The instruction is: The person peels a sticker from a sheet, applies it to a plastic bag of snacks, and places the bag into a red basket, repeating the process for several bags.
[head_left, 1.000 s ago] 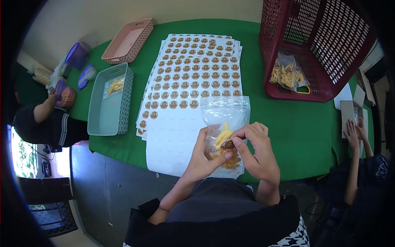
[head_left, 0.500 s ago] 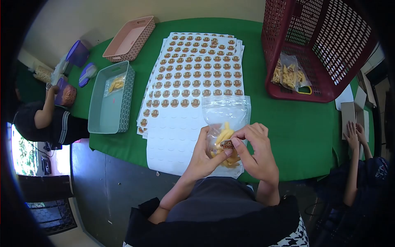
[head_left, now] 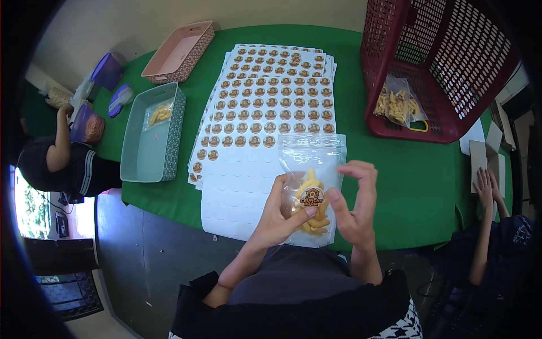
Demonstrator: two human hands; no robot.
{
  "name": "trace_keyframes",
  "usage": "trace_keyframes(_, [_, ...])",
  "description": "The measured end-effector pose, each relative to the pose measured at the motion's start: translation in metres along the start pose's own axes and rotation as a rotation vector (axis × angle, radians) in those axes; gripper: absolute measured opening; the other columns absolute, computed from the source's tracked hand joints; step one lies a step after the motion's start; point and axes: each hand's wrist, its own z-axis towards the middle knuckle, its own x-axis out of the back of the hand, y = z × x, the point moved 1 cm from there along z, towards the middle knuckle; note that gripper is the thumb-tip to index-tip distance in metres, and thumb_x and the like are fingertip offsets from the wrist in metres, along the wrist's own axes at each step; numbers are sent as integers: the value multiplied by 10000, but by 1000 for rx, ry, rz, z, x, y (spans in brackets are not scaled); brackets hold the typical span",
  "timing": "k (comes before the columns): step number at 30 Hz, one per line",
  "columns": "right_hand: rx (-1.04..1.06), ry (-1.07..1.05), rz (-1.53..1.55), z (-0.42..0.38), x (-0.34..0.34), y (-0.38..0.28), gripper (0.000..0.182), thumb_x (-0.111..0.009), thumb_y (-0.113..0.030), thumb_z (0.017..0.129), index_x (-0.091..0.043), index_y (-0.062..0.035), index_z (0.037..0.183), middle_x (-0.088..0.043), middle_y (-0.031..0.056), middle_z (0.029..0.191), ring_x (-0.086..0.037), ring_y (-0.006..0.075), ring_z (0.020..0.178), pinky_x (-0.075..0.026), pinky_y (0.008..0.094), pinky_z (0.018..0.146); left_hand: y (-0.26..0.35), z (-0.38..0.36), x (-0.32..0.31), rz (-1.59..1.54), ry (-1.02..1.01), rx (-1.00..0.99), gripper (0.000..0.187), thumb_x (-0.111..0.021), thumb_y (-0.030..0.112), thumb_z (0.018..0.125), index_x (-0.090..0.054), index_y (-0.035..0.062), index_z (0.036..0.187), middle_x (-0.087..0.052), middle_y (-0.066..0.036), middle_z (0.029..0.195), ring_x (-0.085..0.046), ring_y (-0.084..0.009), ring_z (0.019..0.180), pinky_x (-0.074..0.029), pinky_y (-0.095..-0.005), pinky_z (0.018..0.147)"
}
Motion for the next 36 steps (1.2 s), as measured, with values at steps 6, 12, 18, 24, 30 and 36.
trace_keyframes(6, [-302, -17, 516, -6, -2, 9, 680, -667, -134, 621, -301, 17, 1174, -369, 131, 1131, -374, 210, 1017, -297, 316, 872, 0, -1, -1, 30, 19, -62, 551, -594, 27, 731, -258, -16, 1166, -436, -142, 1063, -463, -173, 995, -407, -283, 822])
trace_keyframes(12, [-634, -271, 955, -12, -8, 7, 704, -604, -17, 610, -261, 24, 1224, -409, 145, 1123, -393, 198, 1079, -298, 308, 925, -5, -1, -4, 135, -11, -108, 563, -608, 35, 721, -260, -16, 1161, -412, -152, 1099, -457, -187, 1013, -404, -296, 833])
trace_keyframes(18, [-664, -254, 968, -13, -9, 7, 616, -556, 10, 615, -306, 18, 1177, -457, 145, 1064, -467, 191, 988, -368, 297, 861, -7, 0, -2, 209, -28, -105, 598, -602, 30, 721, -220, -15, 1178, -406, -158, 1107, -457, -202, 1028, -410, -298, 832])
trace_keyframes(24, [-682, -206, 943, -17, -13, 8, 557, -504, 42, 628, -314, 18, 1151, -475, 174, 1035, -482, 178, 941, -397, 285, 818, -8, 2, -3, 194, -38, -63, 606, -602, 25, 722, -210, -14, 1182, -411, -164, 1101, -469, -203, 1012, -415, -299, 828])
trace_keyframes(30, [-672, -177, 911, -19, -17, 7, 521, -480, 63, 648, -315, 25, 1141, -500, 173, 991, -489, 157, 909, -411, 270, 778, -11, 2, -2, 208, 12, -86, 604, -610, 8, 700, -235, -17, 1173, -463, -155, 1049, -488, -183, 977, -417, -284, 809])
trace_keyframes(36, [-663, -174, 890, -18, -18, 2, 502, -497, 54, 699, -301, 23, 1160, -523, 177, 969, -513, 143, 846, -441, 246, 718, -8, 0, -2, 205, 11, -106, 607, -626, 24, 691, -248, -18, 1163, -473, -145, 1036, -485, -178, 970, -413, -286, 803])
